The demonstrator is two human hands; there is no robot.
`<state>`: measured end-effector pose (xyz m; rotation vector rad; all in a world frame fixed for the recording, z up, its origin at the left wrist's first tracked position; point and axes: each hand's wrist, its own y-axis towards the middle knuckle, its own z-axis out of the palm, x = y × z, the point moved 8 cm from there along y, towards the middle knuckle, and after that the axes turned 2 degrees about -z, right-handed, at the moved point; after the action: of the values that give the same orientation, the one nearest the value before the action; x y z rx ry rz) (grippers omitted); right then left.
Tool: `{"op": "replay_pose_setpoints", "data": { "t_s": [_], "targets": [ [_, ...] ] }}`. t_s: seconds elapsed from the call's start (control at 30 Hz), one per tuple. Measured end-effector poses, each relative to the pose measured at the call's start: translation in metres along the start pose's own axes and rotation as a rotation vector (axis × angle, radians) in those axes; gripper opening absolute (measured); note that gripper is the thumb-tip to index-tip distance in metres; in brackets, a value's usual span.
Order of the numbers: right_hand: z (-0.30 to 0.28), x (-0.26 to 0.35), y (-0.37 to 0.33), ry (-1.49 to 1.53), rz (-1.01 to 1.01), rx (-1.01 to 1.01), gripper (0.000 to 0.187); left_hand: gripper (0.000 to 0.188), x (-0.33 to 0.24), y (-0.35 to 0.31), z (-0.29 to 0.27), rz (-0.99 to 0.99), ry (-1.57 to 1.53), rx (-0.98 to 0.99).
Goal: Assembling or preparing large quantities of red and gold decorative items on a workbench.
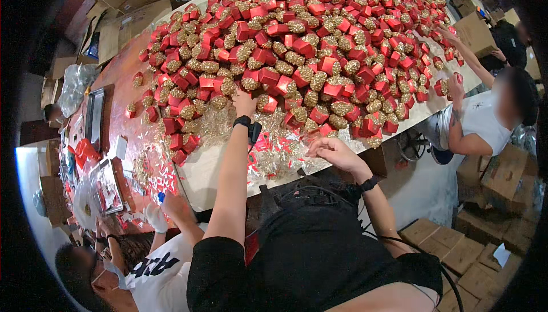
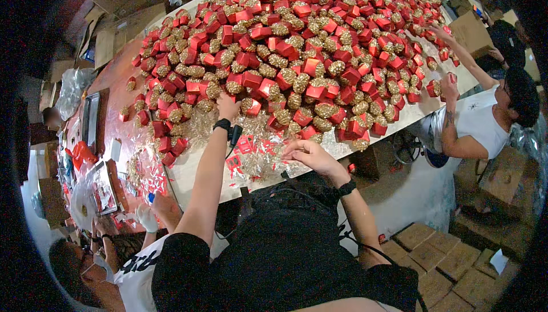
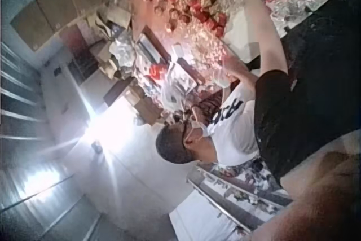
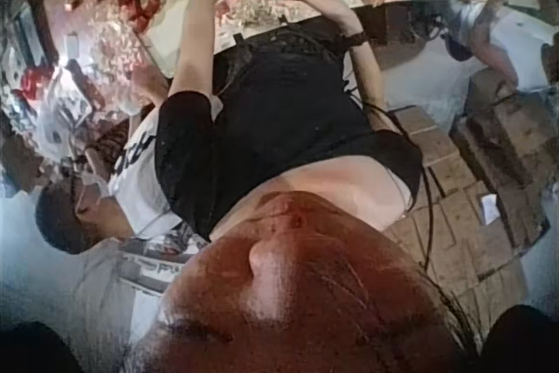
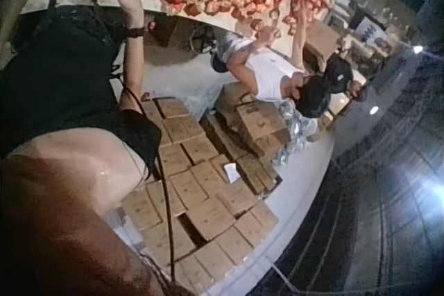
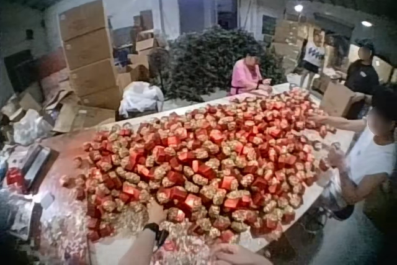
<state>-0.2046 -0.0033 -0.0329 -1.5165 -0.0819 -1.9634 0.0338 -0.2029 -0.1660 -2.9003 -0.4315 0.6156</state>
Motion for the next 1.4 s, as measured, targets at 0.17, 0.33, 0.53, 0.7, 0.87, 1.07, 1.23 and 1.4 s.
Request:
{"op": "replay_pose_setpoints", "data": {
  "t_s": [0.17,0.33,0.53,0.7,0.87,1.07,1.23,1.4],
  "targets": [
    [-0.011,0.021,-0.009,0.31,-0.15,-0.014,0.023,0.066,0.039,0.0,0.019,-0.051,-0.253,-0.065],
    [-0.079,-0.03,0.011,-0.192,0.003,-0.27,0.015,0.045,0.039,-0.074,0.0,-0.503,-1.268,0.184],
    [-0.091,-0.081,0.041,-1.255,-0.059,-0.038,0.018,0.027,0.059,-0.146,-0.011,-0.655,-2.031,0.527],
    [-0.048,-0.087,0.059,-1.127,-0.159,0.091,0.017,0.031,0.096,-0.19,-0.011,-0.742,-1.988,0.436],
    [-0.024,-0.106,0.09,-0.825,-0.251,0.134,0.019,0.026,0.122,-0.22,0.001,-0.885,-1.893,0.457],
    [-0.004,-0.126,0.107,-1.237,-0.228,0.117,0.017,0.025,0.133,-0.221,0.005,-0.798,-1.819,0.399],
    [-0.002,-0.141,0.117,-1.35,-0.121,0.137,0.013,0.027,0.116,-0.217,-0.004,-0.832,-1.817,0.343],
    [0.002,-0.117,0.105,-0.825,0.133,0.116,0.012,0.035,0.086,-0.218,-0.014,-0.744,-1.812,0.489]
  ]
}}
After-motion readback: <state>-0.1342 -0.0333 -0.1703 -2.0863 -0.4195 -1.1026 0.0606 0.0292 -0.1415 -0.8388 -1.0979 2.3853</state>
